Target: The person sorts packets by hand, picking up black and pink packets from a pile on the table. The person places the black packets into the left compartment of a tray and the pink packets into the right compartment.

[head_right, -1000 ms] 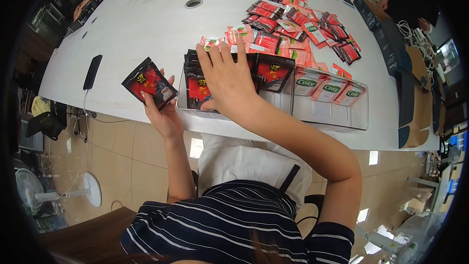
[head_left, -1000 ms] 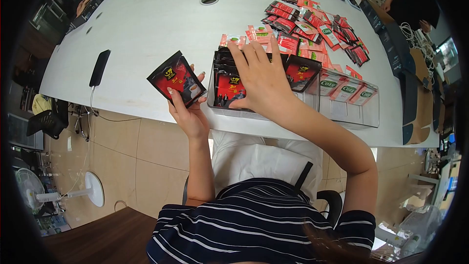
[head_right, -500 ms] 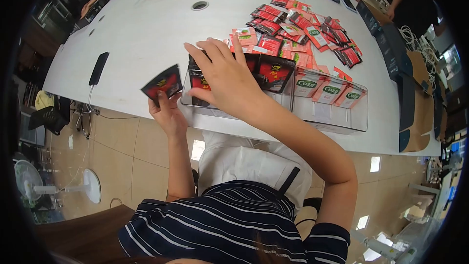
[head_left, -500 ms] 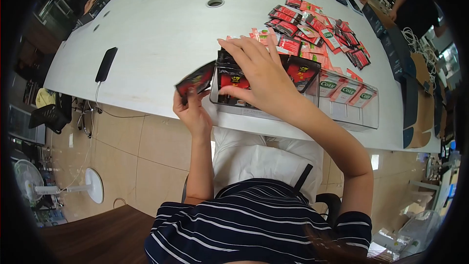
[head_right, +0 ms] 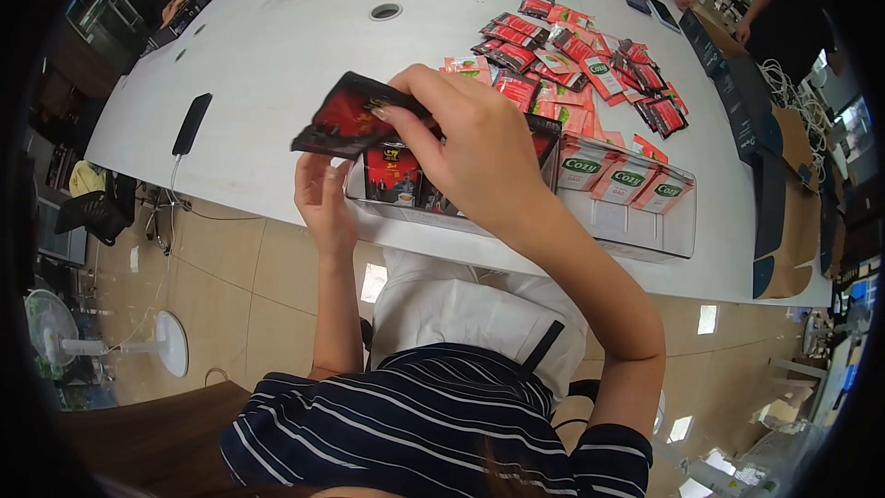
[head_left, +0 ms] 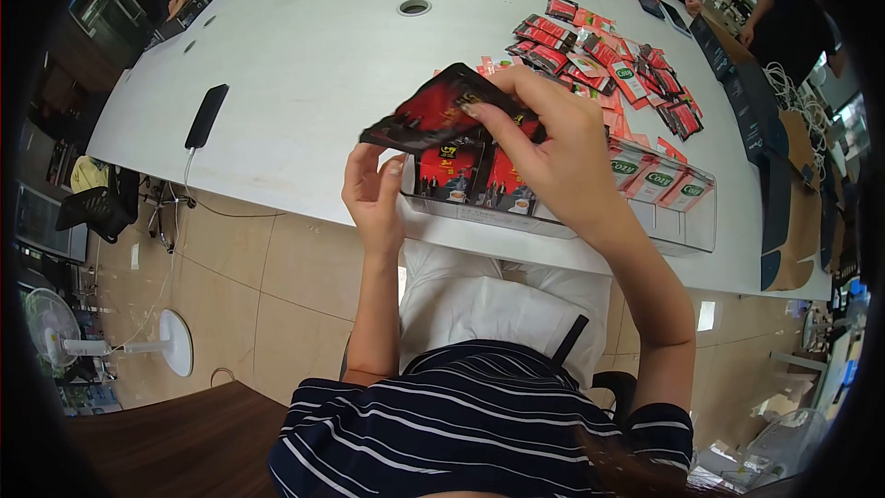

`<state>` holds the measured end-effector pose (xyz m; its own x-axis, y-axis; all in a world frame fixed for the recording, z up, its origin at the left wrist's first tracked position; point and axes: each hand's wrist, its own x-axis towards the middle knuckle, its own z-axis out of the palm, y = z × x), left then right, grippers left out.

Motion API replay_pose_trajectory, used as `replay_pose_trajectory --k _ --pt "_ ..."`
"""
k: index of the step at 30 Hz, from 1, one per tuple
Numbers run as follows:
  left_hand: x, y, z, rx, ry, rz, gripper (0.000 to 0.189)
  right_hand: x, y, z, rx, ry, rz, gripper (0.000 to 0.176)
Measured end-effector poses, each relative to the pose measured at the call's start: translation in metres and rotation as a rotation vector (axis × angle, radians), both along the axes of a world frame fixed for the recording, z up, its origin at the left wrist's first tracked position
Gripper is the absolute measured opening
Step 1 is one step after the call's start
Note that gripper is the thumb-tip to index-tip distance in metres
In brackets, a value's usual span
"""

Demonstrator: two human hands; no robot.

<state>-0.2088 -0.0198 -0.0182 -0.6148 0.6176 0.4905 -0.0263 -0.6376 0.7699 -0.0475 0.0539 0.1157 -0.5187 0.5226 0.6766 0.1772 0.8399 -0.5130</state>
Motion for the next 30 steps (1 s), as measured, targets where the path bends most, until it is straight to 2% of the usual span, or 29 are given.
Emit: replay_pose_trajectory --k 3,5,6,9,10,16,19,21,22,25,30 --pt "0.001 -0.002 0.014 0.004 -0.058 -0.027 0.032 0.013 -0.006 0.003 0.010 -0.220 -0.054 0.015" --pt "0.002 -0.002 0.017 -0.086 -0.001 -0.015 0.038 0.013 -0.008 -0.012 0.066 -0.311 -0.053 0.016" --pt "0.002 -0.002 0.019 -0.134 0.029 -0.020 0.038 0.010 -0.007 -0.019 -0.050 -0.464 -0.008 0.019" --pt "0.004 0.001 0.020 -0.192 0.116 -0.068 0.041 -0.002 -0.010 -0.040 0.153 -0.343 0.009 0.023" --pt "0.004 0.003 0.020 -0.187 0.144 -0.080 0.042 -0.003 -0.010 -0.037 0.294 -0.447 -0.058 0.048" --pt "0.003 0.007 0.018 -0.188 0.161 -0.220 0.054 -0.013 0.006 -0.051 0.289 -0.567 -0.188 0.116" --pt "0.010 0.005 0.023 -0.233 0.189 -0.239 0.062 -0.019 0.006 -0.051 0.292 -0.637 -0.227 0.122" --pt "0.014 0.004 0.027 -0.246 0.224 -0.247 0.069 -0.022 0.008 -0.050 0.318 -0.688 -0.253 0.122" --pt "0.009 0.001 0.029 -0.270 0.175 -0.339 0.077 -0.023 0.008 -0.050 0.324 -0.705 -0.264 0.121" --pt "0.006 0.003 0.025 -0.252 0.150 -0.370 0.084 -0.026 0.005 -0.051 0.353 -0.726 -0.298 0.118" --pt "0.008 0.001 0.027 -0.292 0.162 -0.324 0.088 -0.028 0.003 -0.049 0.397 -0.747 -0.308 0.117"
